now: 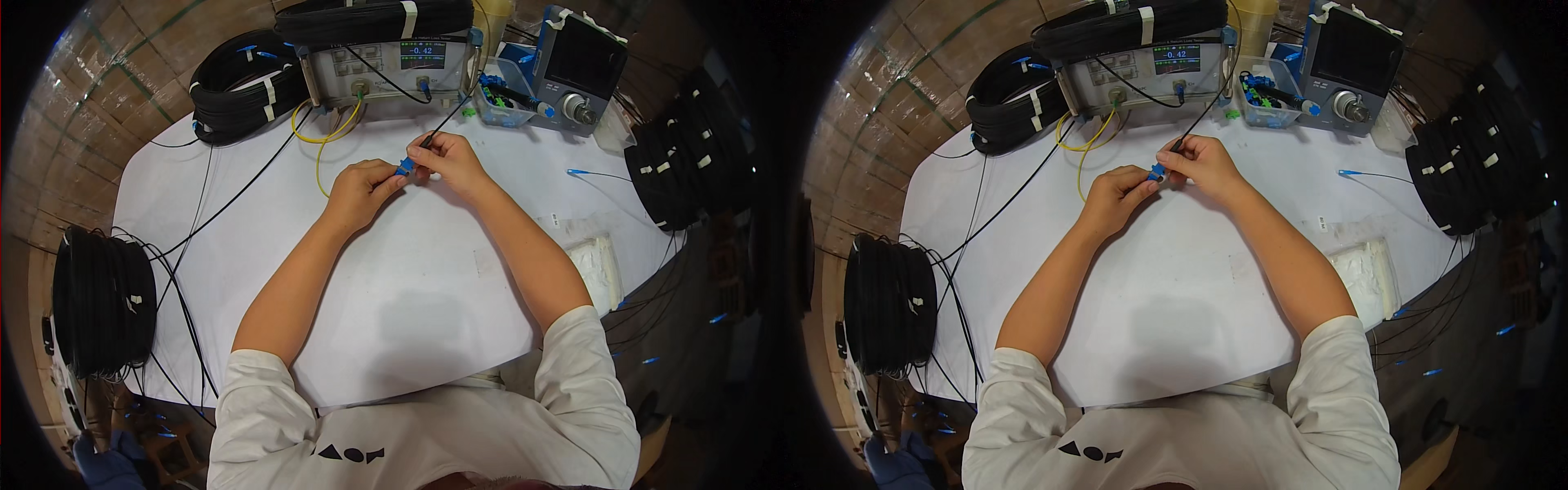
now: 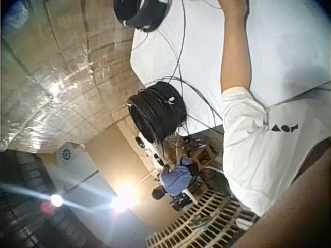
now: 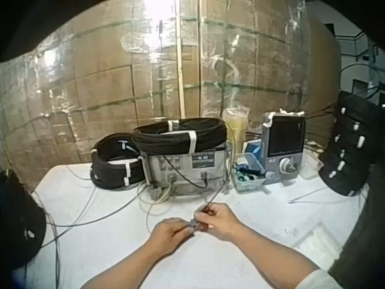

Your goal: Test and inspect fiber optic cable connections using electronic diagnostic equipment and a visual fault locator.

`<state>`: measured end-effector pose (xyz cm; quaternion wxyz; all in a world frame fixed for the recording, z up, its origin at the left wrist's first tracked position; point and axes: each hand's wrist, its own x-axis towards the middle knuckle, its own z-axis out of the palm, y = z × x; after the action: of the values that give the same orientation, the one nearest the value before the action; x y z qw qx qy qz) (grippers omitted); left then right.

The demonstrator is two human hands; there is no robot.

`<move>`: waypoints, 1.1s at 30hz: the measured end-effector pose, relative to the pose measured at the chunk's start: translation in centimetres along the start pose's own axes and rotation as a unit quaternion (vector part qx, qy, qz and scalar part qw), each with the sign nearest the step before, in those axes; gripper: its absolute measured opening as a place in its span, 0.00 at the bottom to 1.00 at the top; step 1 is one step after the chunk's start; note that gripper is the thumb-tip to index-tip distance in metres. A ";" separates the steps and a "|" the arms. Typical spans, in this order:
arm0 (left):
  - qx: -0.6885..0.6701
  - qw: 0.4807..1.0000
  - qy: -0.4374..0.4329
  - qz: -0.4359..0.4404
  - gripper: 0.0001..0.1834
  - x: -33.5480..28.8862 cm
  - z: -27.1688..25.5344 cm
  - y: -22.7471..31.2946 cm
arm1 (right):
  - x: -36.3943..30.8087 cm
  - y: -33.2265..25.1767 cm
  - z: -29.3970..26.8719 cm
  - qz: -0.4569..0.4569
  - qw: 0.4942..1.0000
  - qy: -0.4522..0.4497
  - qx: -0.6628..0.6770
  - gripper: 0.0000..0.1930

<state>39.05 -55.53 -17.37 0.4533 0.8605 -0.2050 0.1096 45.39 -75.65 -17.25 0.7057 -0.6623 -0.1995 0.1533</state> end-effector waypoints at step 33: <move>0.008 0.997 0.038 -0.065 0.12 0.0 0.3 0.5 | 0.2 0.1 -0.7 0.015 0.998 -0.023 0.058 0.13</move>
<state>38.79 -56.00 -17.16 0.4604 0.8707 -0.1301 0.1137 45.89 -76.22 -17.38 0.7357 -0.6198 -0.1963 0.1902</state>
